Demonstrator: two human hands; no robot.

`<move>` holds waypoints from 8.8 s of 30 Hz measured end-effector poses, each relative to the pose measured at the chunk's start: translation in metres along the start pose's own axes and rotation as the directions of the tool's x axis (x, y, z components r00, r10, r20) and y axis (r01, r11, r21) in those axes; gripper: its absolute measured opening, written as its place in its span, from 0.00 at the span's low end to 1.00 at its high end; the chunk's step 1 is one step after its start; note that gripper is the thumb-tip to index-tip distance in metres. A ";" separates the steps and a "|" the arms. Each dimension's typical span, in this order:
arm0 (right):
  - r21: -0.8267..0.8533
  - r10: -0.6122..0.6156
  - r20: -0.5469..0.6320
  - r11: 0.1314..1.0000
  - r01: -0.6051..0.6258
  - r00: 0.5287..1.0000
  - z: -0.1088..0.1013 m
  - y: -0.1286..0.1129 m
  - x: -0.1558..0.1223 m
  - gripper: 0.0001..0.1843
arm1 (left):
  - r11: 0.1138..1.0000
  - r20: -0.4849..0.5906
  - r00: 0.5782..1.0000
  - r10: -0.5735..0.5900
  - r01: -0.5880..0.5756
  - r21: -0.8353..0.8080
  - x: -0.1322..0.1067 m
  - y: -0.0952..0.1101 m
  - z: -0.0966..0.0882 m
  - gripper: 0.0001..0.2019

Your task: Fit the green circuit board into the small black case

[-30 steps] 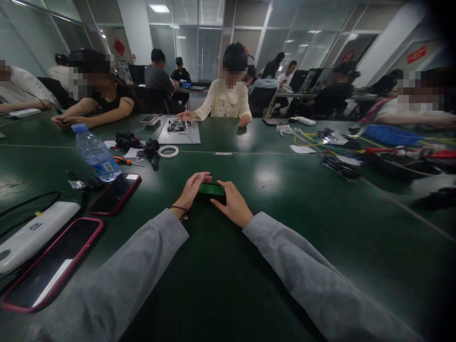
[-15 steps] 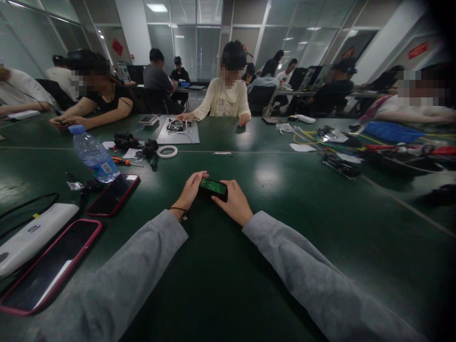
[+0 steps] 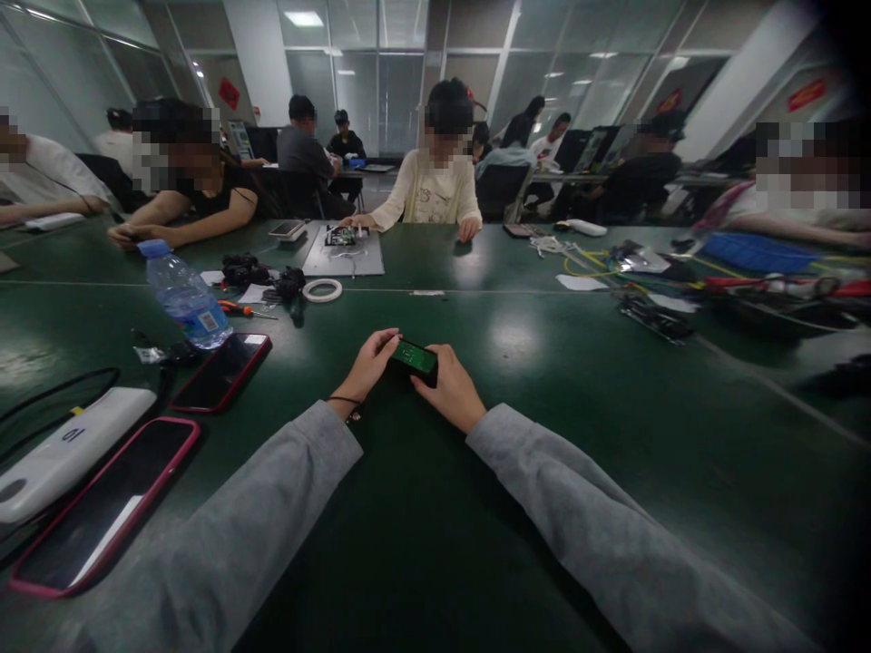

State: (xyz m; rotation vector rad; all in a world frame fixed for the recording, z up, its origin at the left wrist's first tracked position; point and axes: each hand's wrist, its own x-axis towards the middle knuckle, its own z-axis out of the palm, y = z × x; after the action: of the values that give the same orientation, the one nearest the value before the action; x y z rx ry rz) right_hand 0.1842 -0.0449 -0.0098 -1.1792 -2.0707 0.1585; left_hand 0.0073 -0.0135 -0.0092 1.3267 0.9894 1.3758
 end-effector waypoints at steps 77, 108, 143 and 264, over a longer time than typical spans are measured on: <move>0.241 0.078 -0.001 0.968 -0.075 0.997 -0.004 -0.002 0.002 0.20 | 0.997 0.041 0.999 0.035 -0.038 0.067 0.000 0.002 -0.001 0.14; 0.202 0.050 -0.055 0.979 -0.038 0.997 -0.001 0.006 0.004 0.22 | 0.980 0.066 0.990 0.128 -0.137 0.148 0.003 -0.014 -0.006 0.24; 0.200 0.090 -0.020 0.976 -0.084 0.996 0.001 0.007 0.002 0.25 | 0.972 0.105 0.984 0.144 -0.161 0.174 0.001 -0.010 -0.007 0.23; 0.212 0.033 0.055 0.976 -0.044 0.998 -0.003 0.002 0.001 0.25 | 0.847 -0.128 0.977 0.170 -0.079 0.526 -0.007 -0.003 -0.012 0.10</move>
State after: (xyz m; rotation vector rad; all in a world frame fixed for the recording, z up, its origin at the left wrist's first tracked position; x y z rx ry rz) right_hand 0.1870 -0.0440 -0.0084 -1.0938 -2.0183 0.4226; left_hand -0.0047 -0.0190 -0.0153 1.7140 1.4894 1.3883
